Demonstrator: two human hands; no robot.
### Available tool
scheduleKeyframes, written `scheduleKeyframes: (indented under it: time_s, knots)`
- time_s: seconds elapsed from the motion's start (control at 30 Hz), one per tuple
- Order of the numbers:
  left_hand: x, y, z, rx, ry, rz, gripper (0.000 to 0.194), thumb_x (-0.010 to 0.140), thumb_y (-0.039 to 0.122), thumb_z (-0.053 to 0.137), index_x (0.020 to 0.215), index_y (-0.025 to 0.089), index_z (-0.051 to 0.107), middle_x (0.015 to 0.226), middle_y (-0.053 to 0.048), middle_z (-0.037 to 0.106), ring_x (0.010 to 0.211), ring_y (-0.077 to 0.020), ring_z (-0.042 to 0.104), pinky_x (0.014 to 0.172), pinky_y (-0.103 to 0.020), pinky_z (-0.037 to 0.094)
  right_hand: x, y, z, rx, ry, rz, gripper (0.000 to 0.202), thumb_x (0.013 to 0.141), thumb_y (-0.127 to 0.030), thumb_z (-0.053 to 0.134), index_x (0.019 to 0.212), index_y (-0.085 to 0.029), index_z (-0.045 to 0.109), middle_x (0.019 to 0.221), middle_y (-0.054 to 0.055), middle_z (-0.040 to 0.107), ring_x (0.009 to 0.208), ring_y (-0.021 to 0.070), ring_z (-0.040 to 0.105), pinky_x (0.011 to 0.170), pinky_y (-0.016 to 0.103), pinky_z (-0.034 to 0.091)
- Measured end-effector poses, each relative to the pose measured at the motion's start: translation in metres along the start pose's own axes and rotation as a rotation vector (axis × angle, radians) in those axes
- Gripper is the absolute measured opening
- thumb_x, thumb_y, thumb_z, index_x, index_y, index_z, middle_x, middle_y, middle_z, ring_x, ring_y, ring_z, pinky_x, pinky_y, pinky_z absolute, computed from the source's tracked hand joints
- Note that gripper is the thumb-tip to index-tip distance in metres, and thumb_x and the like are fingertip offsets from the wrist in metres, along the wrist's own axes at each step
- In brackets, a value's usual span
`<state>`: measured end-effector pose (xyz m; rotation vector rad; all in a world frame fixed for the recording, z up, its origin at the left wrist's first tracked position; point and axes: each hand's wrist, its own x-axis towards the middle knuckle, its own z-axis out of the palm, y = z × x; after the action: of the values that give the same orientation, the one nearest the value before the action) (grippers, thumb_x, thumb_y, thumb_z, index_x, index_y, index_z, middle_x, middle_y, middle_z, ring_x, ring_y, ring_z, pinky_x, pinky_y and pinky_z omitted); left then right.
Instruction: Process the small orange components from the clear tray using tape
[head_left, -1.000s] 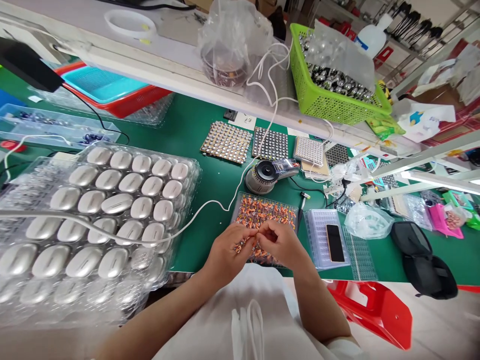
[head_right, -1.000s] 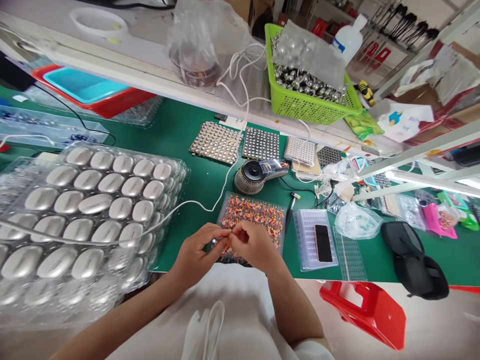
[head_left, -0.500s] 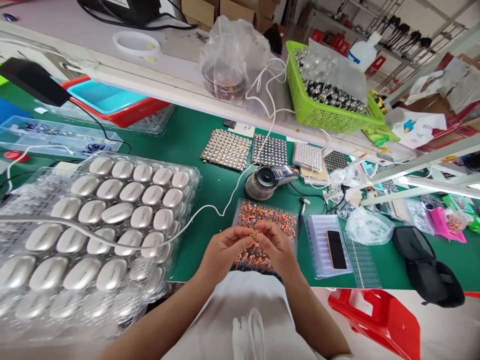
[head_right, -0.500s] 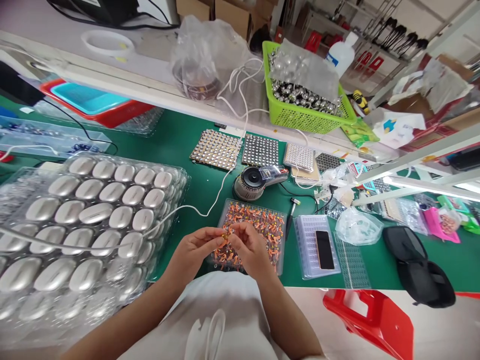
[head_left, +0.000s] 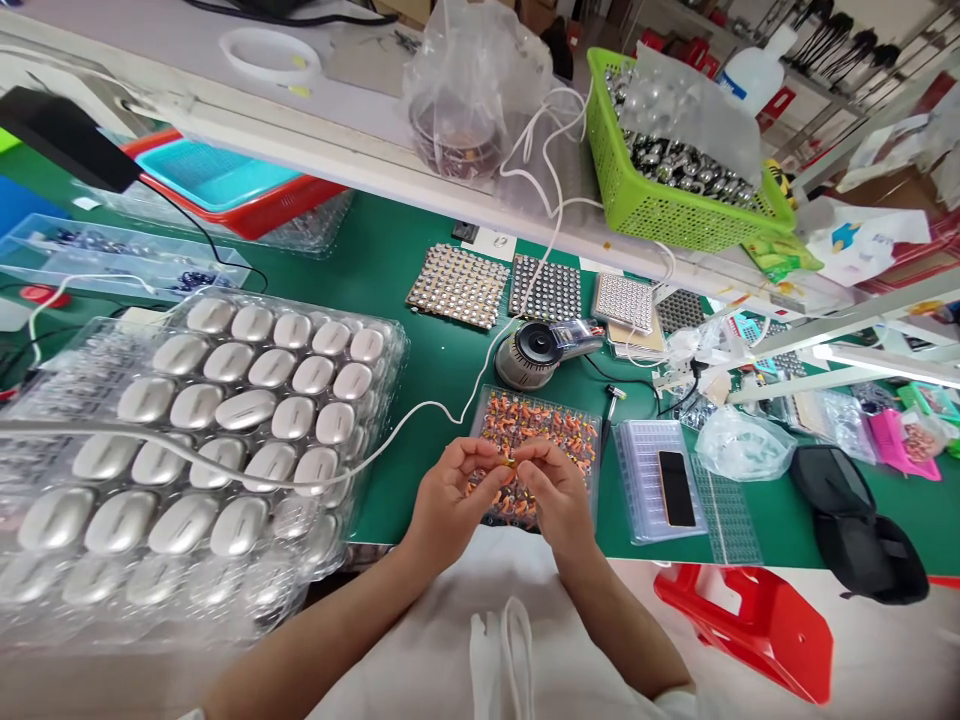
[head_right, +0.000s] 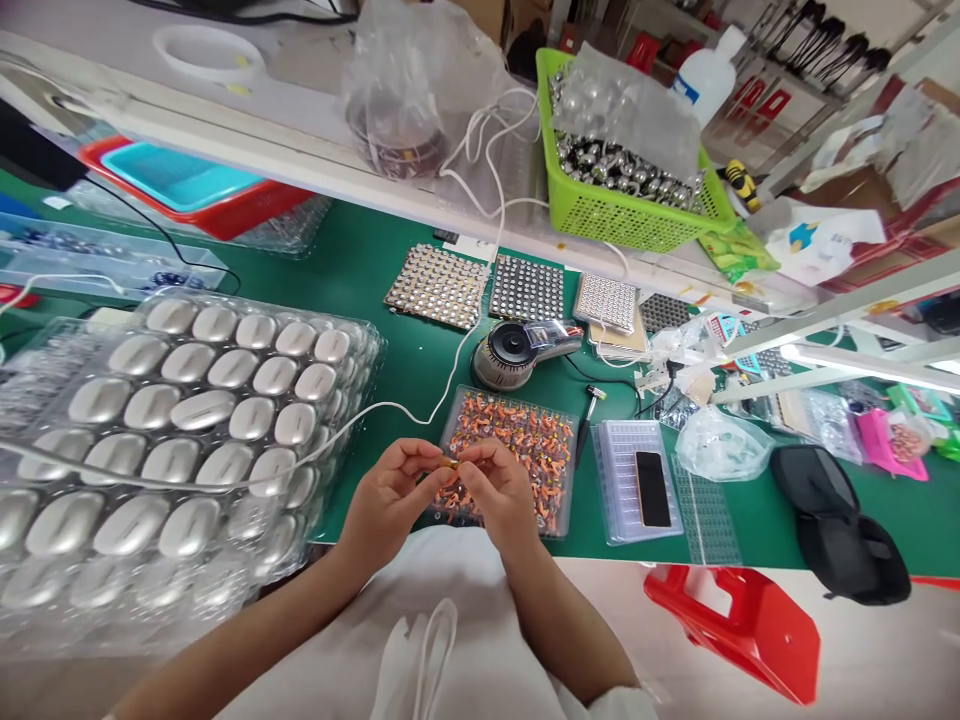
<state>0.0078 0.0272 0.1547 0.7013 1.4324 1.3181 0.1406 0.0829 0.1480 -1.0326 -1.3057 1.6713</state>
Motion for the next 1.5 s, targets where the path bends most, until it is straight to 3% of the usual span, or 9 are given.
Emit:
scheduleKeyframes:
  time_s: [0.17, 0.33, 0.43, 0.5, 0.63, 0.77, 1.0, 1.27, 1.5]
  knots:
    - [-0.001, 0.001, 0.000, -0.032, -0.009, -0.011, 0.025, 0.078, 0.031, 0.068, 0.093, 0.020, 0.053, 0.086, -0.002, 0.067, 0.082, -0.0160, 0.064, 0.073, -0.027, 0.050, 0.000, 0.000, 0.004, -0.016, 0.002, -0.074, 0.004, 0.082, -0.024, 0.062, 0.084, -0.023, 0.065, 0.084, 0.001, 0.054, 0.076, 0.0143, 0.052, 0.066, 0.027, 0.043]
    - [0.002, 0.006, 0.003, -0.239, -0.097, -0.132, 0.024, 0.076, 0.029, 0.069, 0.089, 0.019, 0.051, 0.077, 0.001, 0.066, 0.073, -0.0126, 0.064, 0.071, -0.025, 0.051, -0.005, 0.003, 0.004, -0.077, 0.079, -0.166, 0.004, 0.081, -0.021, 0.063, 0.084, -0.024, 0.065, 0.086, 0.002, 0.055, 0.083, 0.0161, 0.053, 0.073, 0.030, 0.044]
    - [0.002, 0.004, 0.005, -0.230, -0.109, -0.127, 0.023, 0.076, 0.028, 0.069, 0.088, 0.019, 0.051, 0.078, -0.001, 0.066, 0.075, -0.0143, 0.064, 0.071, -0.028, 0.052, -0.008, 0.003, 0.005, -0.109, 0.131, -0.196, 0.003, 0.082, -0.021, 0.062, 0.081, -0.023, 0.064, 0.087, 0.002, 0.054, 0.083, 0.0162, 0.053, 0.074, 0.031, 0.043]
    - [0.000, 0.002, 0.004, -0.088, -0.032, 0.011, 0.021, 0.076, 0.027, 0.069, 0.086, 0.019, 0.054, 0.086, -0.003, 0.066, 0.083, -0.0168, 0.064, 0.076, -0.030, 0.051, -0.008, 0.002, 0.004, -0.124, 0.164, -0.186, 0.003, 0.082, -0.022, 0.061, 0.080, -0.022, 0.063, 0.085, 0.002, 0.054, 0.081, 0.0162, 0.052, 0.073, 0.030, 0.043]
    - [-0.006, 0.002, 0.000, 0.284, 0.116, 0.437, 0.012, 0.073, 0.020, 0.072, 0.081, 0.021, 0.064, 0.086, -0.004, 0.059, 0.085, -0.0172, 0.059, 0.076, -0.030, 0.049, -0.007, -0.001, 0.001, -0.152, 0.182, -0.155, 0.004, 0.083, -0.024, 0.060, 0.080, -0.022, 0.062, 0.083, 0.002, 0.053, 0.079, 0.0164, 0.052, 0.070, 0.030, 0.044]
    - [-0.005, 0.005, 0.000, 0.417, 0.072, 0.568, 0.012, 0.076, 0.018, 0.069, 0.086, 0.024, 0.070, 0.079, -0.003, 0.060, 0.080, -0.0167, 0.058, 0.071, -0.029, 0.049, -0.007, -0.002, -0.001, -0.177, 0.159, -0.152, 0.004, 0.083, -0.025, 0.061, 0.080, -0.022, 0.063, 0.083, 0.003, 0.053, 0.078, 0.0167, 0.052, 0.070, 0.031, 0.044]
    - [0.002, 0.006, 0.001, 0.325, -0.022, 0.368, 0.008, 0.079, 0.023, 0.067, 0.085, 0.023, 0.071, 0.084, -0.004, 0.062, 0.083, -0.0172, 0.059, 0.073, -0.028, 0.048, -0.009, 0.000, -0.006, -0.247, 0.100, -0.202, 0.003, 0.083, -0.023, 0.062, 0.081, -0.024, 0.065, 0.083, 0.003, 0.056, 0.079, 0.0176, 0.055, 0.071, 0.033, 0.045]
    - [0.013, 0.004, -0.008, 0.093, -0.297, 0.080, 0.011, 0.080, 0.030, 0.066, 0.082, 0.018, 0.066, 0.082, -0.003, 0.058, 0.077, -0.0158, 0.055, 0.071, -0.027, 0.045, -0.009, -0.004, -0.021, -0.462, -0.010, -0.328, 0.012, 0.081, -0.021, 0.064, 0.091, -0.027, 0.069, 0.089, 0.005, 0.061, 0.084, 0.0209, 0.058, 0.074, 0.038, 0.048]
    - [0.012, 0.003, -0.004, 0.089, -0.315, 0.087, 0.013, 0.084, 0.032, 0.059, 0.082, 0.019, 0.059, 0.083, -0.003, 0.053, 0.076, -0.0151, 0.051, 0.071, -0.027, 0.045, -0.011, 0.003, -0.019, -0.442, -0.015, -0.337, 0.013, 0.082, -0.022, 0.064, 0.093, -0.028, 0.067, 0.090, 0.004, 0.061, 0.083, 0.0199, 0.059, 0.073, 0.036, 0.049]
